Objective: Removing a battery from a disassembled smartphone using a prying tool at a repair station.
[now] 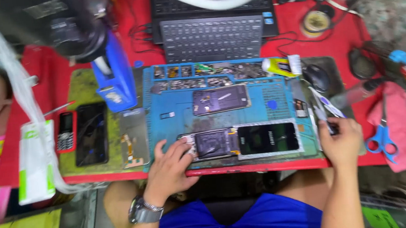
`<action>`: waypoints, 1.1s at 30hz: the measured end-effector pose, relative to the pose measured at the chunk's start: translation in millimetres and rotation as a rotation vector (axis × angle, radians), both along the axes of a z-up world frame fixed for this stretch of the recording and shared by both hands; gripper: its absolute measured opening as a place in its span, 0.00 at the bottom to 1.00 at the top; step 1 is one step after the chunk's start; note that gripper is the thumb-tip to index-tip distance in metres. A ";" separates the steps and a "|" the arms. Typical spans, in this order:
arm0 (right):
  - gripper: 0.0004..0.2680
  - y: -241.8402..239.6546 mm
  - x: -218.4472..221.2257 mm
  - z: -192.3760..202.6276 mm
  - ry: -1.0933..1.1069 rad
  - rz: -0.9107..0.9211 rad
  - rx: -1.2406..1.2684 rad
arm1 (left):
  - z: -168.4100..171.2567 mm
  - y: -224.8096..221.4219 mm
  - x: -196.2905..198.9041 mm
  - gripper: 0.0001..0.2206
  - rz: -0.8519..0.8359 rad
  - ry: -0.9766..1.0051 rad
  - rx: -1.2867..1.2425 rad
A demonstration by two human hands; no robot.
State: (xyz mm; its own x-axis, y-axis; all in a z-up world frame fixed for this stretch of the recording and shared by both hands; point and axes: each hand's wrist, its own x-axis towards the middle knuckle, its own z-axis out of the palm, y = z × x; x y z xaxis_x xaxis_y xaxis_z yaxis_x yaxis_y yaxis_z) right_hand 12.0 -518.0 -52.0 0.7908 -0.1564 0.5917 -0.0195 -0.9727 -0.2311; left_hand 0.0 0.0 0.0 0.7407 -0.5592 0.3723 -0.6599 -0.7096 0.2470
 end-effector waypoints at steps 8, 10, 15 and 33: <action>0.08 -13.7 1.0 -19.1 0.003 0.015 0.014 | 2.8 1.7 -3.1 0.21 0.001 -0.010 -0.012; 0.08 -15.0 -0.5 -20.3 0.012 -0.001 0.023 | 4.1 1.2 -3.0 0.20 -0.011 -0.024 -0.025; 0.08 -19.1 -0.4 -23.6 0.001 0.012 0.009 | 5.0 0.9 -1.7 0.20 -0.014 -0.036 -0.024; 0.07 -24.2 1.1 -30.0 -0.023 0.037 0.007 | 5.7 1.9 -2.5 0.21 -0.017 -0.008 -0.012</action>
